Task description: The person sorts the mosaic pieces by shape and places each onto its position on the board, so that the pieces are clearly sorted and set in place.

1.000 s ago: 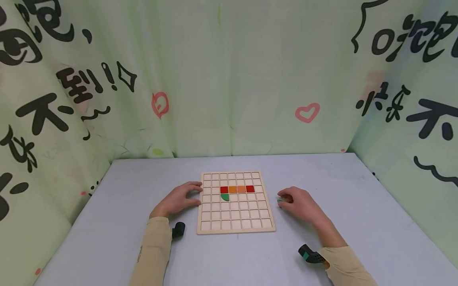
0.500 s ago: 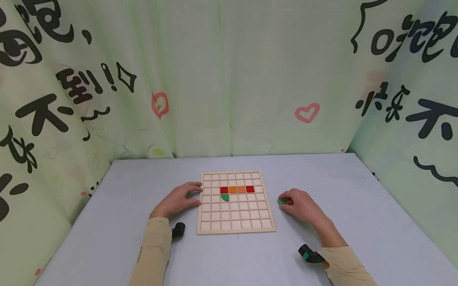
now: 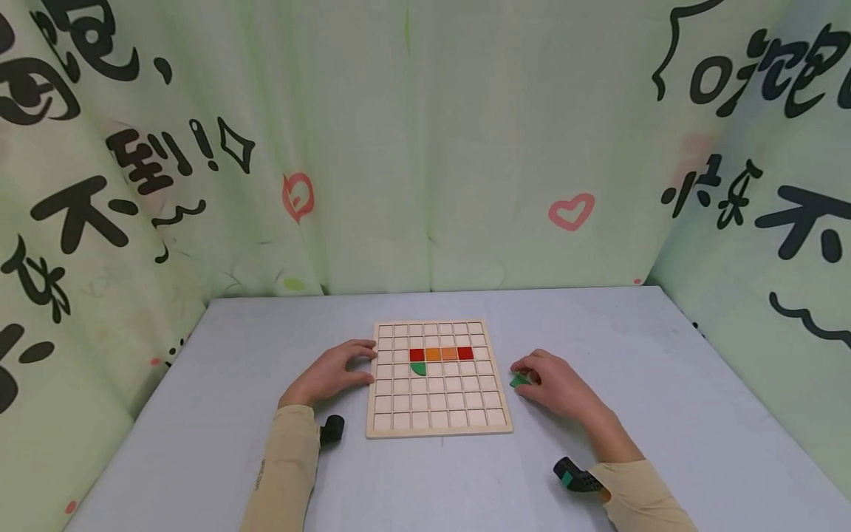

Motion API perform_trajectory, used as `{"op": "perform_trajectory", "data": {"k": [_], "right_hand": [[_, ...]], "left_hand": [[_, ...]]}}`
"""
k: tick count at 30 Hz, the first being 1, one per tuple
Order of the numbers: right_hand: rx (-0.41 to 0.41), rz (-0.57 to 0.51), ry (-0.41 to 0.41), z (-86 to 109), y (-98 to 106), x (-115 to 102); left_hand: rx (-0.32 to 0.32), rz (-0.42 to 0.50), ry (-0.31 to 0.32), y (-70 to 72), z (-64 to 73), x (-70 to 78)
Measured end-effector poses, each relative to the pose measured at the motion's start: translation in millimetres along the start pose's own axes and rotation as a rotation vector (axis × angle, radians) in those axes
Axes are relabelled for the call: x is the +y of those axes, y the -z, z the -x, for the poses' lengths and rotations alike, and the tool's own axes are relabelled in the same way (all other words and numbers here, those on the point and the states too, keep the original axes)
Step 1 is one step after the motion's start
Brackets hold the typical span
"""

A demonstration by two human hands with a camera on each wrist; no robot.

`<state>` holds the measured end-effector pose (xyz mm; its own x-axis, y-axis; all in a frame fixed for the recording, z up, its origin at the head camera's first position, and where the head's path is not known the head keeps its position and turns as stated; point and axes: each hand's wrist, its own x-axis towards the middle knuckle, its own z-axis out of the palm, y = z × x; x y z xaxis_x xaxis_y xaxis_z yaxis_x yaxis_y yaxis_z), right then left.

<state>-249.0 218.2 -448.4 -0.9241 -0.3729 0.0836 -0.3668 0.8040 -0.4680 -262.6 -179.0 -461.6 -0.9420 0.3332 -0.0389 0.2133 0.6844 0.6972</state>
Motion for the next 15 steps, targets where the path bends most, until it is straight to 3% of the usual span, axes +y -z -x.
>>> {"op": "perform_trajectory", "data": {"k": [8, 15], "right_hand": [[-0.051, 0.011, 0.022, 2.4, 7.1, 6.5], [-0.034, -0.016, -0.064, 1.4, 4.9, 6.1]], "left_hand": [[0.002, -0.002, 0.005, -0.3, -1.0, -0.8], [0.002, -0.003, 0.007, -0.9, -1.6, -1.1]]}}
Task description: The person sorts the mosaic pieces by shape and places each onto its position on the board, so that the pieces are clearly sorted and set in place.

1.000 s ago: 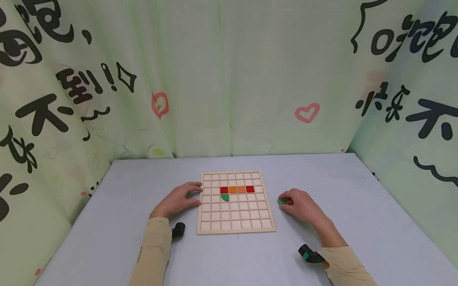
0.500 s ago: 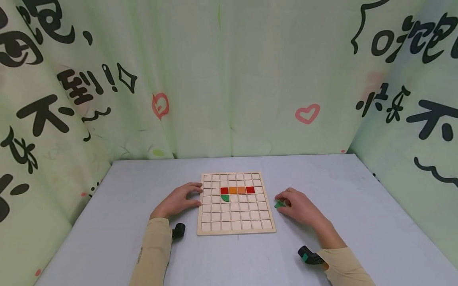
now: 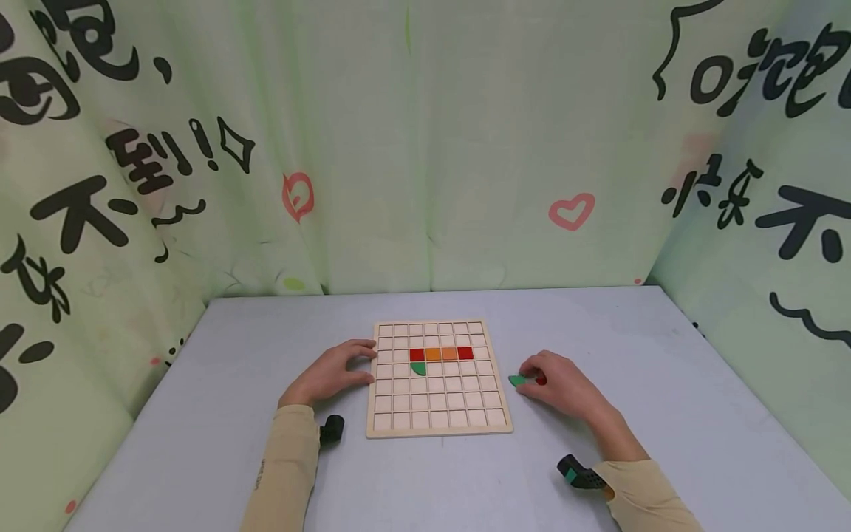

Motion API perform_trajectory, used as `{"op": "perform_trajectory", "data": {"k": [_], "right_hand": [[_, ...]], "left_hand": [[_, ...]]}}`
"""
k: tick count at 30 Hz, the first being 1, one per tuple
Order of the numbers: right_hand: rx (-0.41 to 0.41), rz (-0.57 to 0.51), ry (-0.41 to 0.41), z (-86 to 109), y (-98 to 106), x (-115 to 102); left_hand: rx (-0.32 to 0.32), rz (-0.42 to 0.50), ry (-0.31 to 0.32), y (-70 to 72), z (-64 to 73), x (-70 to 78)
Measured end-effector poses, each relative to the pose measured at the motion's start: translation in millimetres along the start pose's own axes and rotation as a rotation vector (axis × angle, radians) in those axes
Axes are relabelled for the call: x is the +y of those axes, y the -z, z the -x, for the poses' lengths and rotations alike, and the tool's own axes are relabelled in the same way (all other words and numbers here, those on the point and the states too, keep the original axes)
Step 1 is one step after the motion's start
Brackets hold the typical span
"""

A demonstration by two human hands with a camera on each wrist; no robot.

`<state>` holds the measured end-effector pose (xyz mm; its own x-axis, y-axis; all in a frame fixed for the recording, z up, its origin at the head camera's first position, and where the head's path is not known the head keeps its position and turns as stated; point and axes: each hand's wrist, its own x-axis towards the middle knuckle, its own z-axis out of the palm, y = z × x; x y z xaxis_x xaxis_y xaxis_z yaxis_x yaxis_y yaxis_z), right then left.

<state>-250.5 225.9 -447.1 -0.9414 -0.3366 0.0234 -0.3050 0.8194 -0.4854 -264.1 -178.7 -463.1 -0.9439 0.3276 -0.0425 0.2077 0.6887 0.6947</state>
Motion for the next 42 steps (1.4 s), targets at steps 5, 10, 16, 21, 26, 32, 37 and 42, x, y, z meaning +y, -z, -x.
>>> {"op": "perform_trajectory", "data": {"k": [5, 10, 16, 21, 26, 32, 37, 42], "right_hand": [[0.01, 0.016, 0.023, 0.7, 0.2, 0.0], [0.011, 0.015, 0.06, 0.4, 0.9, -0.5], [0.023, 0.018, 0.103, 0.2, 1.2, -0.1], [0.039, 0.005, 0.096, -0.3, 0.2, -0.5], [0.102, 0.004, 0.089, -1.3, -1.1, 0.7], [0.218, -0.007, 0.116, -4.4, -4.2, -2.9], [0.254, -0.053, 0.143, -6.9, -7.8, -13.7], [0.245, -0.085, 0.132, -8.4, -11.1, -24.2]], "left_hand": [[-0.001, -0.002, 0.002, -0.7, 0.4, -0.1], [0.001, -0.002, -0.001, -0.4, 0.1, -0.1], [-0.001, -0.008, -0.006, 0.2, -0.1, -0.4], [-0.001, -0.012, -0.008, 0.5, -0.8, -1.5], [-0.004, -0.004, -0.006, 0.4, -0.8, -1.0], [-0.001, -0.004, -0.003, 0.5, -0.5, -1.1], [0.0, -0.003, 0.001, 0.8, -0.4, -0.6], [0.003, -0.008, -0.009, 0.5, -0.4, -1.4]]}}
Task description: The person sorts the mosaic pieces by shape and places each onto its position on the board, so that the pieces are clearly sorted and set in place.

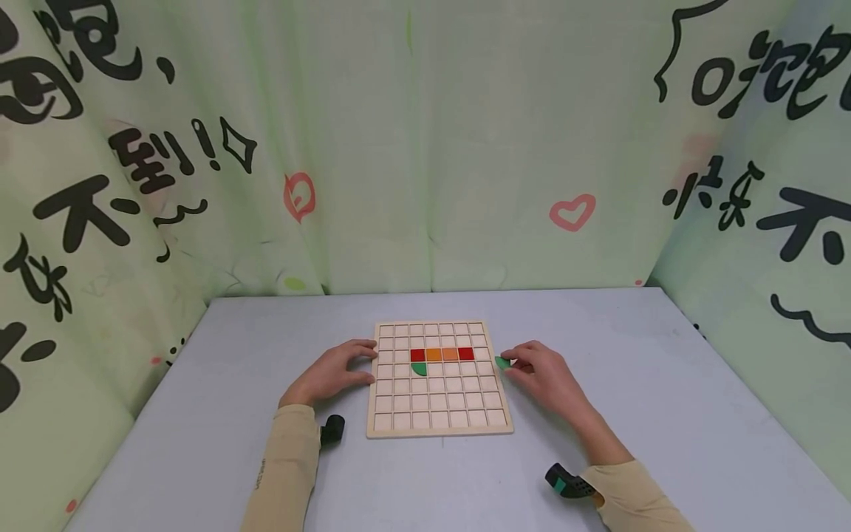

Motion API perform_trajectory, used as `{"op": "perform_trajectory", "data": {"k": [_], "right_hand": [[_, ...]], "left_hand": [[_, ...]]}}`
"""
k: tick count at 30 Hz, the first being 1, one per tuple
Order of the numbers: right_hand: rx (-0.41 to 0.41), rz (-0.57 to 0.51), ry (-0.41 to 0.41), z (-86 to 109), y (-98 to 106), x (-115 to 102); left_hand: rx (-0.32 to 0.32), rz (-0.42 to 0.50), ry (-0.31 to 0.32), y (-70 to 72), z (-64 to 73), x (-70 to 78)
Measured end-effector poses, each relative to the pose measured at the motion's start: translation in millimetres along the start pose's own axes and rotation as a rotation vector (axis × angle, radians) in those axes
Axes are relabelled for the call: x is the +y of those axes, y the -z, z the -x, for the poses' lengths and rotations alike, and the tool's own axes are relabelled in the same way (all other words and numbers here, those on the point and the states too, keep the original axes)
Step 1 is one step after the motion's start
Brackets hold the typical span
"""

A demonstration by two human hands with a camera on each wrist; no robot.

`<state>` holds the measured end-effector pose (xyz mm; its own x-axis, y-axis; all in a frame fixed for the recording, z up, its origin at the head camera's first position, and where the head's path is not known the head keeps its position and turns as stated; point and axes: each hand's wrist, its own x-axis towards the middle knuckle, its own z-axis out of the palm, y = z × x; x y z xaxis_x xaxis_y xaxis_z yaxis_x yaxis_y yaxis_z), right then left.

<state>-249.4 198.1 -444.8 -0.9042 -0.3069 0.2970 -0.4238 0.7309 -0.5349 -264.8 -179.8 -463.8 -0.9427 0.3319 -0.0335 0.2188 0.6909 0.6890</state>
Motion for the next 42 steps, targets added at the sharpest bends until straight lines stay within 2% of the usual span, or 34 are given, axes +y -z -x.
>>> {"op": "perform_trajectory", "data": {"k": [11, 20, 27, 42], "right_hand": [[-0.053, -0.001, -0.029, -9.6, -7.7, -17.0], [-0.146, -0.021, -0.046, -24.3, -20.9, -36.0], [-0.217, -0.04, -0.024, -27.8, -33.4, -45.6], [-0.255, -0.028, 0.043, -32.2, -48.6, -51.2]], "left_hand": [[-0.001, 0.008, -0.001, -0.1, 0.9, 1.0], [0.006, 0.007, -0.005, -0.9, 0.7, 0.0], [0.004, 0.009, 0.001, -0.7, 0.5, 0.0], [0.001, 0.001, 0.004, -1.3, -0.2, -0.3]]}}
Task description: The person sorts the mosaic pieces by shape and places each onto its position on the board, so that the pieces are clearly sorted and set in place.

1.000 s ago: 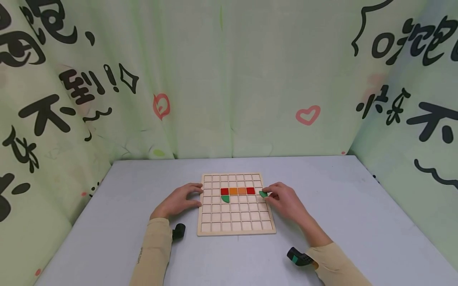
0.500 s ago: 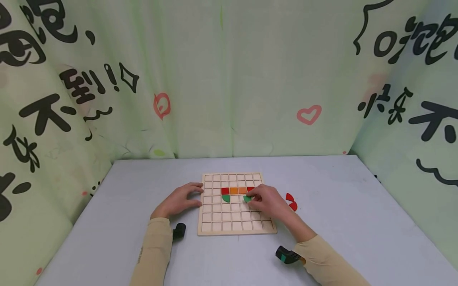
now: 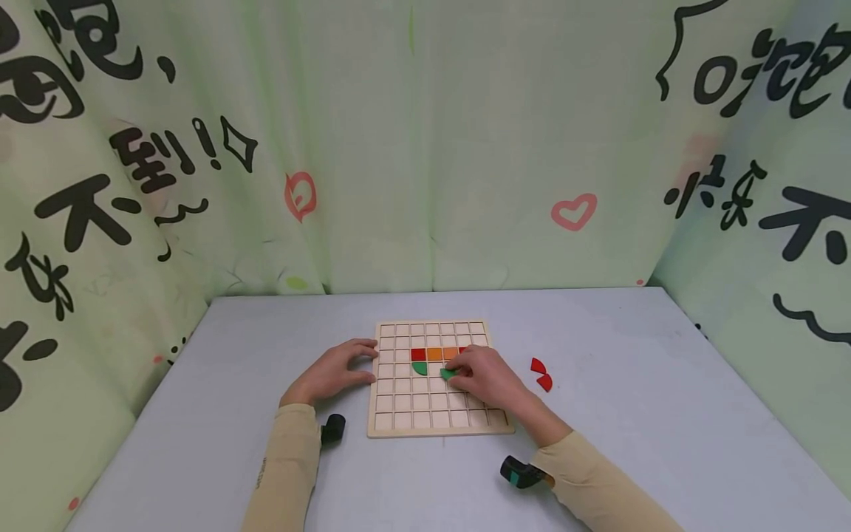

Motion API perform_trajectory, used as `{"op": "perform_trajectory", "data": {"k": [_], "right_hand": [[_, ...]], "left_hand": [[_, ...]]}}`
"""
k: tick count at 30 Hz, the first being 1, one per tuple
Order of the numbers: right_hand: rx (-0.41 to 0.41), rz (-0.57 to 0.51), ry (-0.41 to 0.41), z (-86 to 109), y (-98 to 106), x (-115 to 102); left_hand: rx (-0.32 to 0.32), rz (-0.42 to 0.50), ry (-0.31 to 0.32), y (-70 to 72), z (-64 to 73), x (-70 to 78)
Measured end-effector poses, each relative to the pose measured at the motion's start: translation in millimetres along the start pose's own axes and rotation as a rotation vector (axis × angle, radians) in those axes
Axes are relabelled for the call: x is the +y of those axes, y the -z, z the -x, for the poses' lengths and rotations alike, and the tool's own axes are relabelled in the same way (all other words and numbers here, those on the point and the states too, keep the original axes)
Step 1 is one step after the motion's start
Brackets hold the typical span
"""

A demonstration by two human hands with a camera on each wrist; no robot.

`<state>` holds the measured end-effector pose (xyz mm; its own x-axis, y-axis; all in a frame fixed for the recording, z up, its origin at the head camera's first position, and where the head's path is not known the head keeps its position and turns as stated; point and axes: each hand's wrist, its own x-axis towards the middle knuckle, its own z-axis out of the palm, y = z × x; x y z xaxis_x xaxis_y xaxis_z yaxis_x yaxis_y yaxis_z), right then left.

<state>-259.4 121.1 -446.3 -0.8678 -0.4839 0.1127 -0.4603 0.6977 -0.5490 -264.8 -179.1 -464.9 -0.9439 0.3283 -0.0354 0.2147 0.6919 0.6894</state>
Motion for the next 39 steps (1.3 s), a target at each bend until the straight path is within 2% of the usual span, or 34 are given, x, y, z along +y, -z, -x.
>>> {"op": "perform_trajectory", "data": {"k": [14, 21, 32, 39], "right_hand": [[0.019, 0.042, 0.042, -10.6, -7.9, -2.8], [0.032, 0.042, 0.015, -13.0, -11.2, -6.2], [0.044, 0.034, 0.021, -16.3, -15.5, -7.3], [0.055, 0.014, -0.016, -18.7, -16.7, -7.7]], "left_hand": [[0.002, -0.001, 0.008, 0.4, 0.2, 2.1], [-0.002, 0.002, 0.006, 0.3, 0.9, 2.2], [-0.005, 0.01, 0.005, 0.3, 0.1, 1.3], [0.001, 0.01, 0.011, -0.4, -0.4, 0.0]]}}
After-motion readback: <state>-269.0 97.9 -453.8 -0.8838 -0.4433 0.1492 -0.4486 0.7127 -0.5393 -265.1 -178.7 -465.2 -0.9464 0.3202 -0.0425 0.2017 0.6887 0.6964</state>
